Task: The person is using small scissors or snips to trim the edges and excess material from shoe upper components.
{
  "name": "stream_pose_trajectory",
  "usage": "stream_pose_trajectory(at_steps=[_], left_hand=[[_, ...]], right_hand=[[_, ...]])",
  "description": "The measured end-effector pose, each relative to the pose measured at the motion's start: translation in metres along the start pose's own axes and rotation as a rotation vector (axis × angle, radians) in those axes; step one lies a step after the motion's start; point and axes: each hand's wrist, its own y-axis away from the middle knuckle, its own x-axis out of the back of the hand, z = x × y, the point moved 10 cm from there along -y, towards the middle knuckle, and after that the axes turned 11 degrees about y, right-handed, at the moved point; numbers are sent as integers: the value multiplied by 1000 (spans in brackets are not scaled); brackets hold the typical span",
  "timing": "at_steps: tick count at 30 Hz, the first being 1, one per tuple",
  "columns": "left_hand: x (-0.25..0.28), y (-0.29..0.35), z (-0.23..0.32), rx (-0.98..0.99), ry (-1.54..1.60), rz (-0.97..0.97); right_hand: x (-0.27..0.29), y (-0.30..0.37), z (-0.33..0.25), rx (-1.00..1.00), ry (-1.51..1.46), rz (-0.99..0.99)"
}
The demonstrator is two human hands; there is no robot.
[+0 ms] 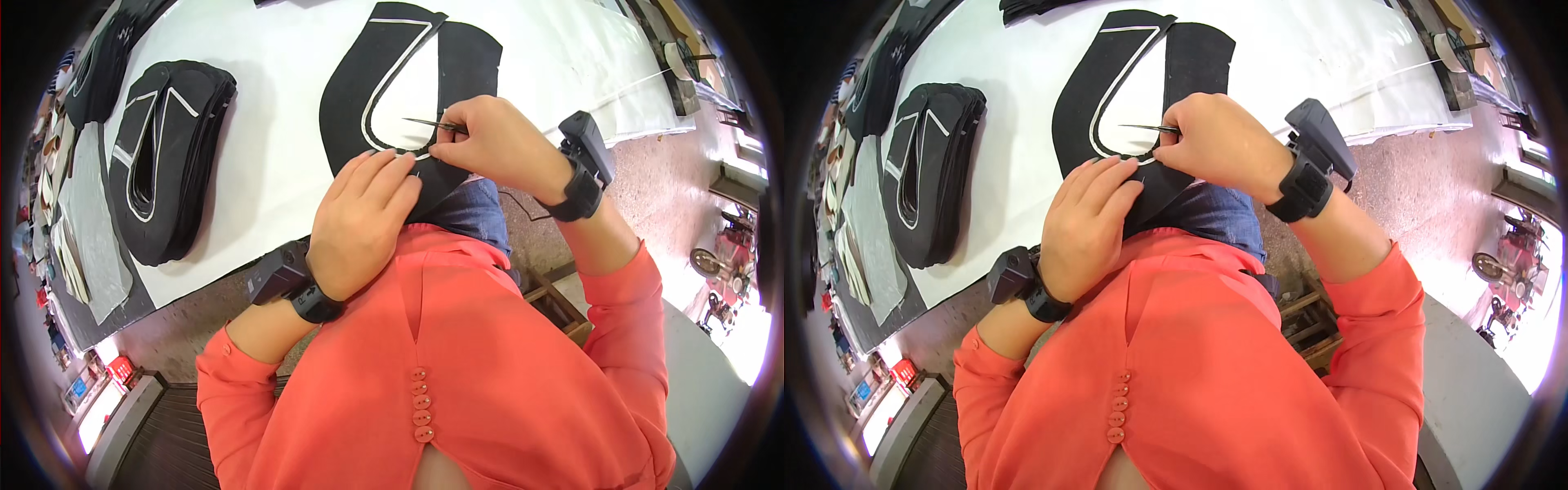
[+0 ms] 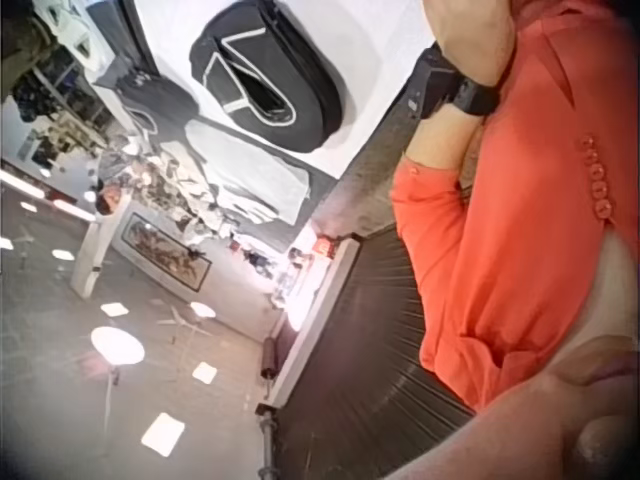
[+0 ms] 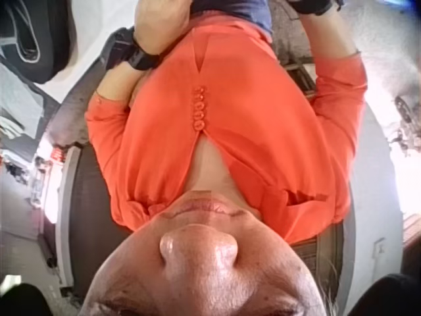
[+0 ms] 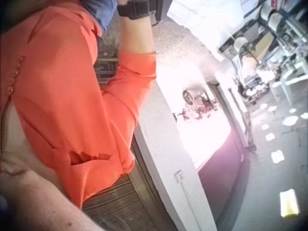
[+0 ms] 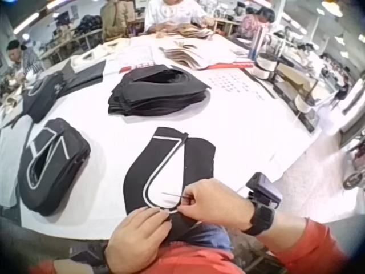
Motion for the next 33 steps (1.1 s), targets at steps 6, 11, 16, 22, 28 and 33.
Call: stream_pose_trajectory(at_steps=[6,11,16,22,28,33], left_hand=[[0,-9,9,-113,67,-106],[3,-11,6,-113,112,-100],[3,-14,4,-72,107,-50],[-1,-18,8,-75,73,-15],[-6,-20,12,-49,30,-4],[-6,-20,12,-36,57,-4]], right_hand=[[5,1,-2,-3,-113,-5],[16,-1,-8,135,22,10],[18,-6,-11,186,-12,48],[13,-16,-6,155,99,17],[25,-24,-6,251,135,5],[17,-28,2,176,106,-86]])
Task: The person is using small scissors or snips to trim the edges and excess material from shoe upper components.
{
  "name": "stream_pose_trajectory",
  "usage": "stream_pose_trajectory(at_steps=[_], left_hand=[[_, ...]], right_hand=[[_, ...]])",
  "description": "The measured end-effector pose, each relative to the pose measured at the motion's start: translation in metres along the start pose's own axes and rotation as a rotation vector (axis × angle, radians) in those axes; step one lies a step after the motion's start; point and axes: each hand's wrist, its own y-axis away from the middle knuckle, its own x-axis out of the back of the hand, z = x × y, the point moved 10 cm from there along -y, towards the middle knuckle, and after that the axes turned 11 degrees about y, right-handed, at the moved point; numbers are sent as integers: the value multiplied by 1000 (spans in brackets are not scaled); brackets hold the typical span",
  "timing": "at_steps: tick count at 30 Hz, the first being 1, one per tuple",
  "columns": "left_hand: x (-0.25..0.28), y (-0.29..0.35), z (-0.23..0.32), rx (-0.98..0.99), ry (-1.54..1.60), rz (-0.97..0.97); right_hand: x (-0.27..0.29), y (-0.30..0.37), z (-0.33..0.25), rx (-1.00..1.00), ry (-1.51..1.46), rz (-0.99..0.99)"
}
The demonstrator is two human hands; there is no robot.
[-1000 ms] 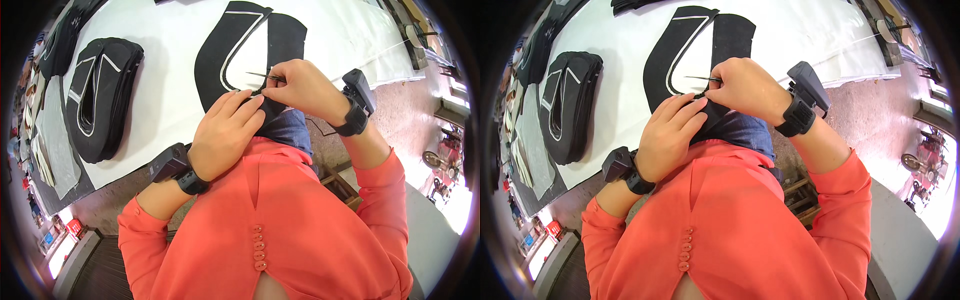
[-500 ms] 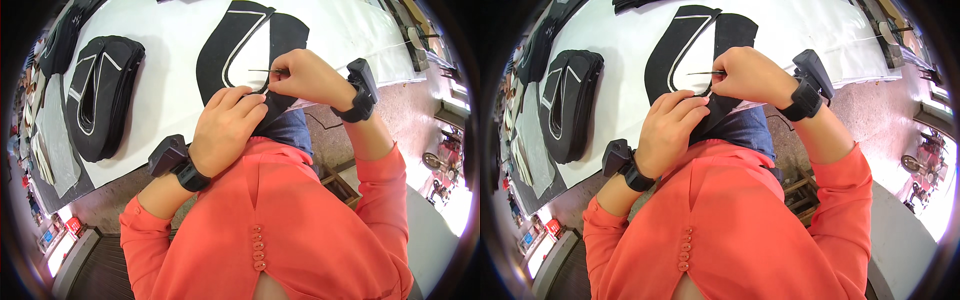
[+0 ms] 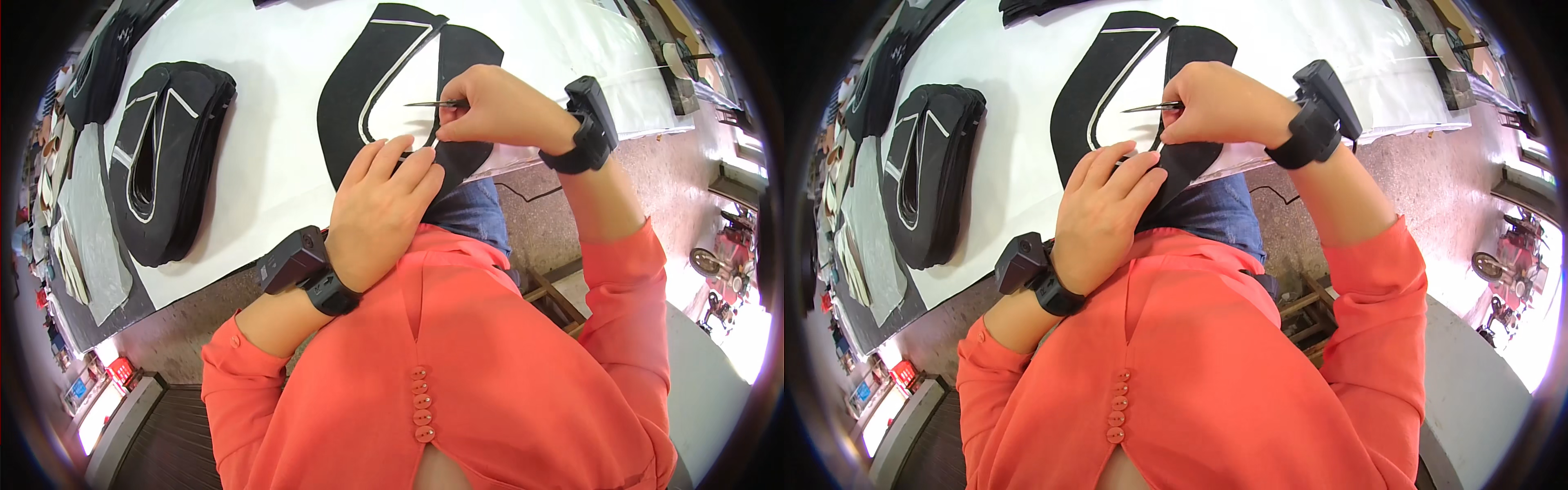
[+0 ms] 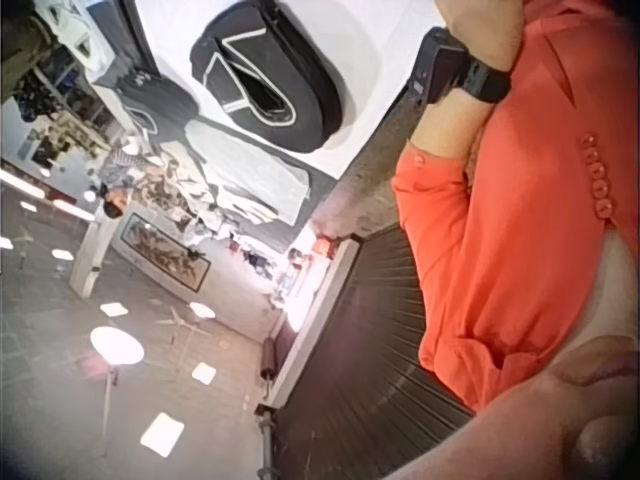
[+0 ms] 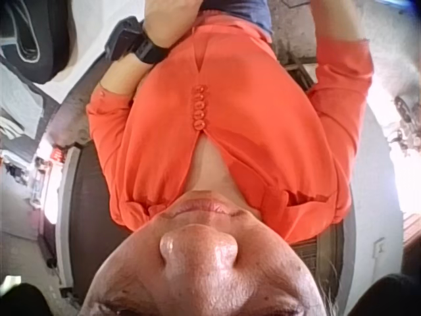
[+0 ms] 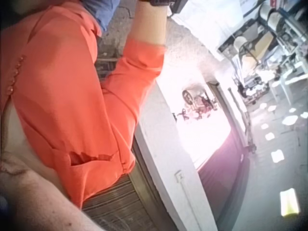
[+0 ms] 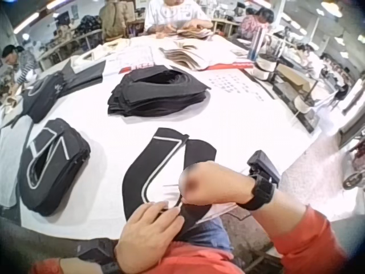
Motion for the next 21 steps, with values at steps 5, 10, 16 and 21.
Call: stream_pose_trajectory(at_steps=[5,10,16,21], left_hand=[[0,1,1,4,-82,-61],[-1,2,1,-21,-90,-72],[-2,0,0,-8,-46,-48],[-3,-1,3,-11,-70,-42]], right_hand=[[-7,13,-5,-24,-64,63],[16,10,-9,12,84,48],[13,2,-26,119,-30,66],[11,-3,2,-15,-1,33]])
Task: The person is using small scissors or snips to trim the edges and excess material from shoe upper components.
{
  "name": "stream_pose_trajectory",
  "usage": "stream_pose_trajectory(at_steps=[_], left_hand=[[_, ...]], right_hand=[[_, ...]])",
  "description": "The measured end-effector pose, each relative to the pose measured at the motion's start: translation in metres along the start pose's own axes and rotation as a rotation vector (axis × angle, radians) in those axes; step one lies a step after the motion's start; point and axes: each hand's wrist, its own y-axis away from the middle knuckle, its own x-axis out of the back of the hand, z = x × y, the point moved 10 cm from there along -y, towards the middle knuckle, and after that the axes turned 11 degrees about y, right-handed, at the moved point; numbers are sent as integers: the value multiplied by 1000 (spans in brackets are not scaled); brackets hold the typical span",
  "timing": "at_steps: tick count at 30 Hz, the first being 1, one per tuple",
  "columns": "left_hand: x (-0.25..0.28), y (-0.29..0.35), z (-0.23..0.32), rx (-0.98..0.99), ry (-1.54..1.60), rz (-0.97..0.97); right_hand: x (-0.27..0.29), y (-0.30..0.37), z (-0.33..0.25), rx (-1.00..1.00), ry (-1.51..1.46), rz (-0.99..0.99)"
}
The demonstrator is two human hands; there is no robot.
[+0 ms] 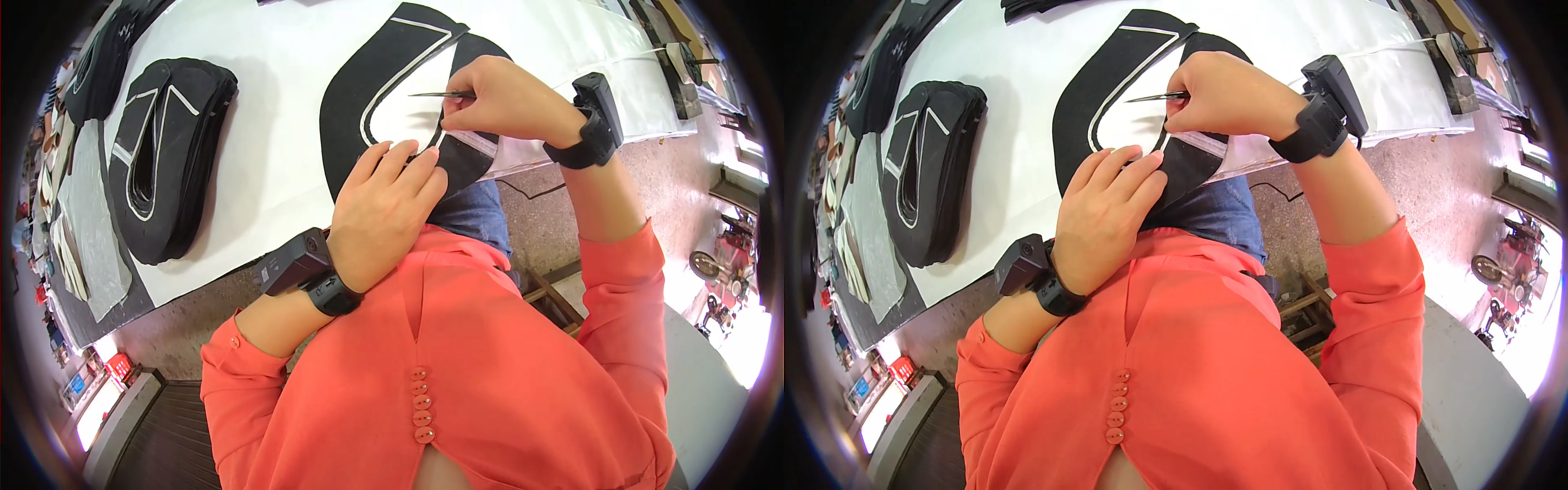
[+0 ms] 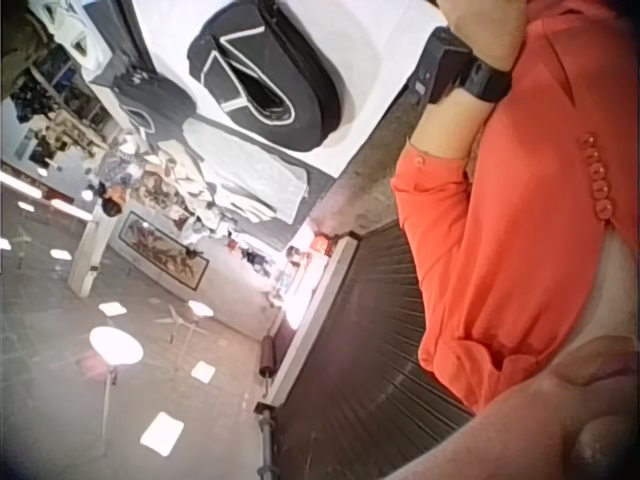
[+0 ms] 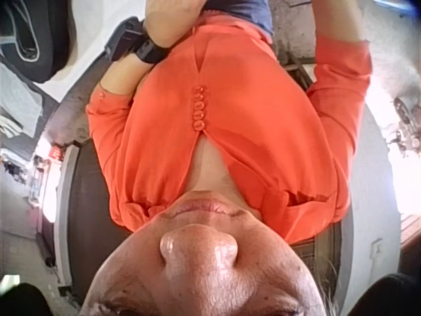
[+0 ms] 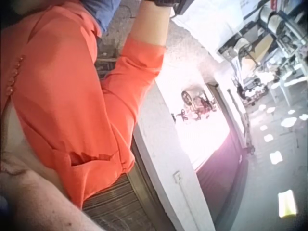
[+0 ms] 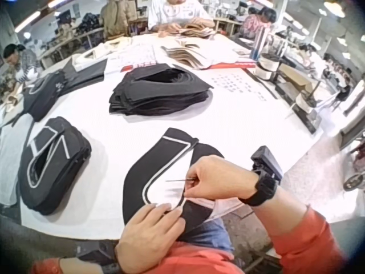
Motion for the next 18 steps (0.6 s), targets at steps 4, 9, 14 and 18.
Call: stream_pose_trajectory(at_steps=[4,9,14,18], left_hand=[[0,1,-2,21,10,25],[5,-1,0,45,-8,11],[3,5,-1,1,-24,-69],[2,7,-2,-8,-23,-73]], right_hand=[[1,-2,-1,7,21,11],[-18,9,0,-59,-92,2],[-14,23,-8,-121,-163,51],[6,20,-2,31,-2,96]])
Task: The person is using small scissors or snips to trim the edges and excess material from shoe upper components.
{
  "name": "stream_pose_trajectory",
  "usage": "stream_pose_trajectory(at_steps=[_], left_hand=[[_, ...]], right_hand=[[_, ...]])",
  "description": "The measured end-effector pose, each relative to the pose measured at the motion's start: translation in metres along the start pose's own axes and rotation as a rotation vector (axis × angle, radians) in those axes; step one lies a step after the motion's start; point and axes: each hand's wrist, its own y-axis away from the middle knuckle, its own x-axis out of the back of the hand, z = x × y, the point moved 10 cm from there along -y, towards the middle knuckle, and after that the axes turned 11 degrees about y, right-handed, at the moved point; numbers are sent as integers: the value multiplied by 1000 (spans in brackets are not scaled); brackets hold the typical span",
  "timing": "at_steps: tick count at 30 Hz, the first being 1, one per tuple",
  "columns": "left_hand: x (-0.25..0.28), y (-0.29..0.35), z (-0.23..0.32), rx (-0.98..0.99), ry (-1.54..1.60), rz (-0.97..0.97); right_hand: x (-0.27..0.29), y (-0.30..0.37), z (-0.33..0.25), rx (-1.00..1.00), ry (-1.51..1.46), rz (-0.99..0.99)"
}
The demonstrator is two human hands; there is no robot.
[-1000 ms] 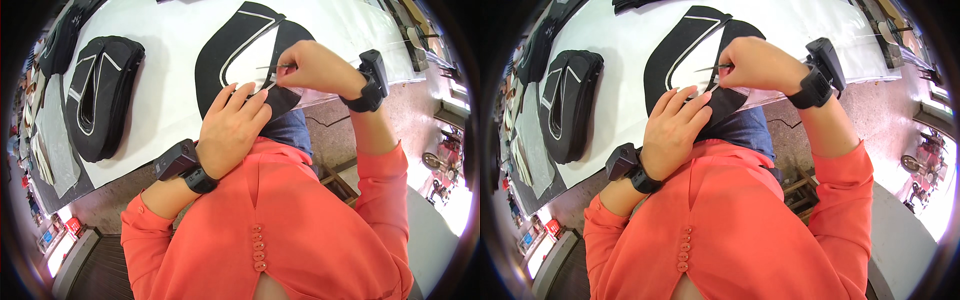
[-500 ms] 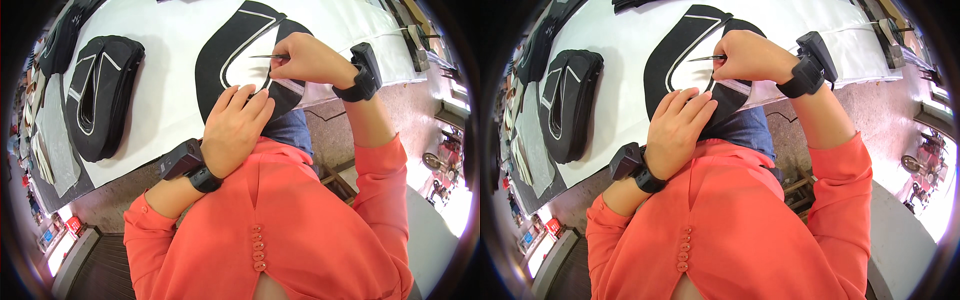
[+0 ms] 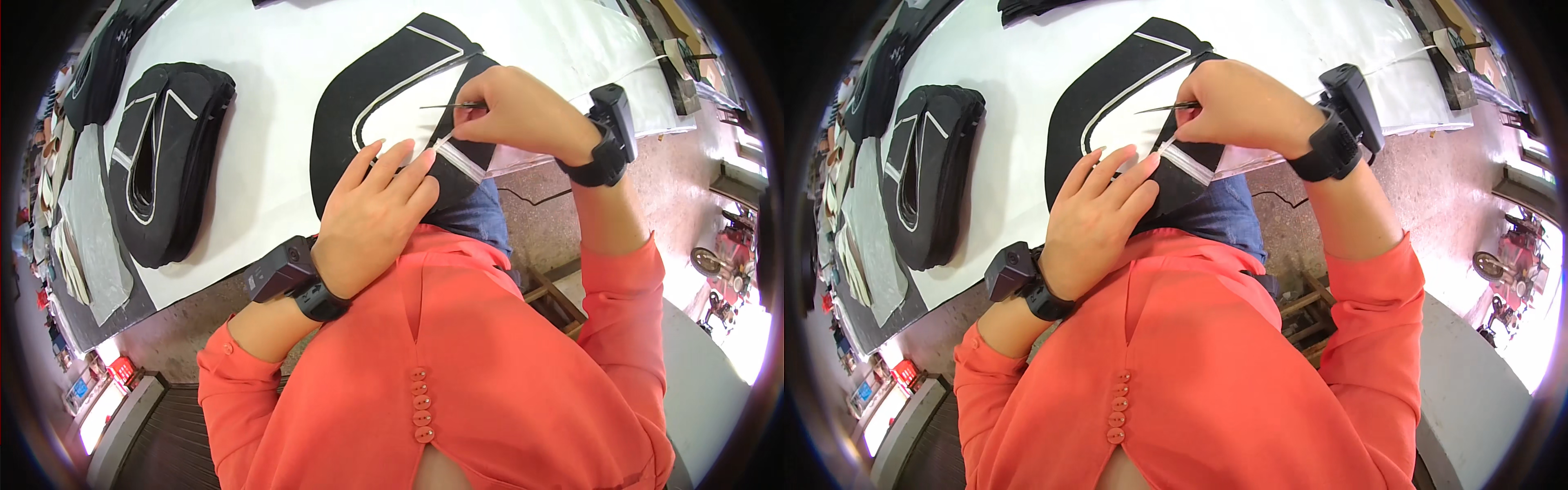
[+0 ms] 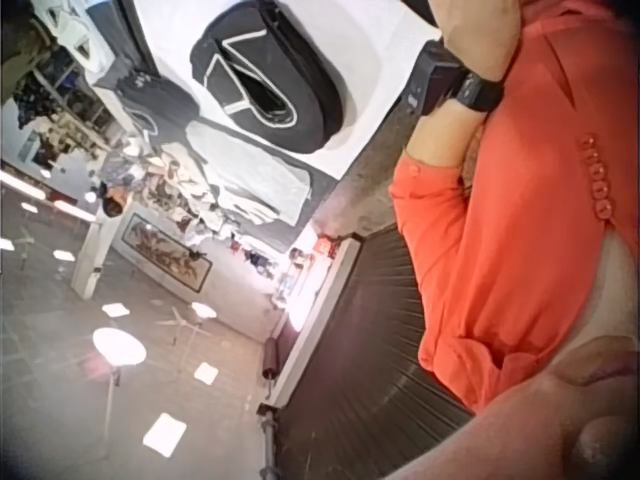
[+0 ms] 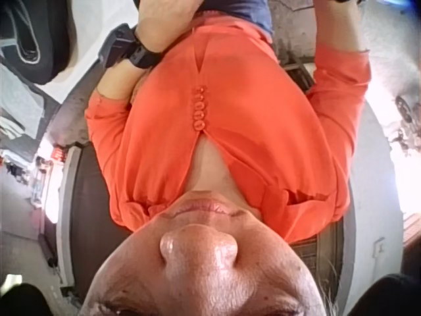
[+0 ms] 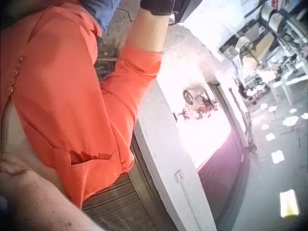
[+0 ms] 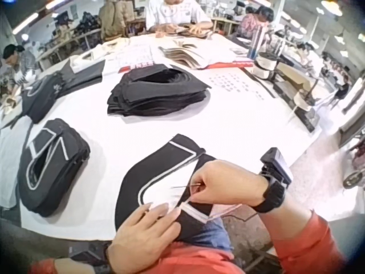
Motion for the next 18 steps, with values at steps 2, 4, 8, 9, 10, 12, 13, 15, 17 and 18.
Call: stream_pose_trajectory(at_steps=[2,4,8,9,10,12,13,15,17,18], left_hand=[[-1,-3,3,-47,-41,21],[-1,-7,5,-44,-31,23],[-2,-13,6,-45,-15,24],[-2,-14,7,-47,-15,24],[-1,-15,8,-53,-17,33],[-2,-16,9,-59,-19,42],[-3,-15,9,-48,-27,56],[-4,-14,8,-37,-33,70],[-6,-14,3,-2,0,62],[-7,-14,4,-3,0,62]], right_hand=[[5,-5,-7,10,24,14],[8,-9,-16,49,15,93],[0,-10,-15,29,-119,-14],[2,-9,-7,-24,-80,-11],[3,-9,2,-78,-41,-9],[-1,-9,6,-68,-35,17],[-1,-10,5,-56,-30,41],[-1,-11,5,-65,7,7],[-4,-12,5,-76,44,-27],[-5,-14,6,-74,61,-33]])
